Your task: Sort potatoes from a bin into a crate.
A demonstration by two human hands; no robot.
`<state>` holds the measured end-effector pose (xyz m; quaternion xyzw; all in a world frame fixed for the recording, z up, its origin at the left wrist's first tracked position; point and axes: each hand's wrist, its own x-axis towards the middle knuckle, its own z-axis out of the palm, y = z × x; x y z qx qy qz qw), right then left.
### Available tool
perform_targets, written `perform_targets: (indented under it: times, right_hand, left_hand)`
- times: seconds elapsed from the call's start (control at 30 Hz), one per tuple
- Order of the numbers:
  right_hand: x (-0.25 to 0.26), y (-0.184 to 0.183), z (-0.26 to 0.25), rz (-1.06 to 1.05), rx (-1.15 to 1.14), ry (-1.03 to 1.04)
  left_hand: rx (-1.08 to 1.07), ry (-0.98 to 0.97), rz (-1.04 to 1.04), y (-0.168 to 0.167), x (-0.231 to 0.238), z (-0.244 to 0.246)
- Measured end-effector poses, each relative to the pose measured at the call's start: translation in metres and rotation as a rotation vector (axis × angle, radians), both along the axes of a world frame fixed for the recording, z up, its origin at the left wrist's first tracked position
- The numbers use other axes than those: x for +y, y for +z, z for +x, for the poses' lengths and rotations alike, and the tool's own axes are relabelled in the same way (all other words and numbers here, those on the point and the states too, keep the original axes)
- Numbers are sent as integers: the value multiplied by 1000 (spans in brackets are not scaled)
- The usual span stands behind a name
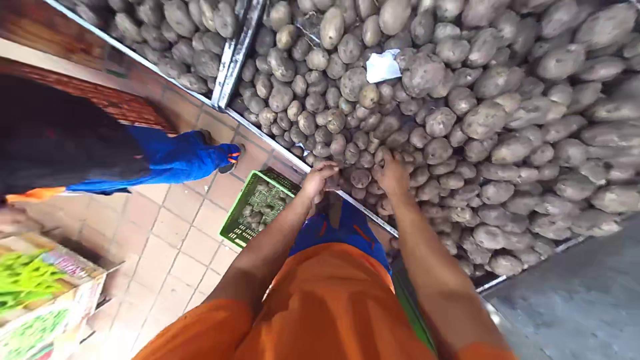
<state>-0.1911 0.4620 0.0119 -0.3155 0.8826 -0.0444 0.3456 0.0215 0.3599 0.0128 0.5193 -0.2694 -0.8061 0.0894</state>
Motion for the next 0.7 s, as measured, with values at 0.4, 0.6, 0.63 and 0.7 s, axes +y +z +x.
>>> perform_targets:
  times: [0.4, 0.6, 0.63, 0.7]
  right_hand:
    - [-7, -4, -47, -5, -202, 194]
    - [-54, 48, -114, -370, 27, -235]
    - [-74, 49, -127, -384, 91, -203]
    - [-109, 43, -138, -289, 199, -37]
  left_hand:
    - [-895, -1223, -522, -10, -154, -128]
    - [-239, -553, -351, -21, -150, -69]
    - [-39, -398, -243, -18, -146, -60]
    - [235, -178, -31, -6, -134, -51]
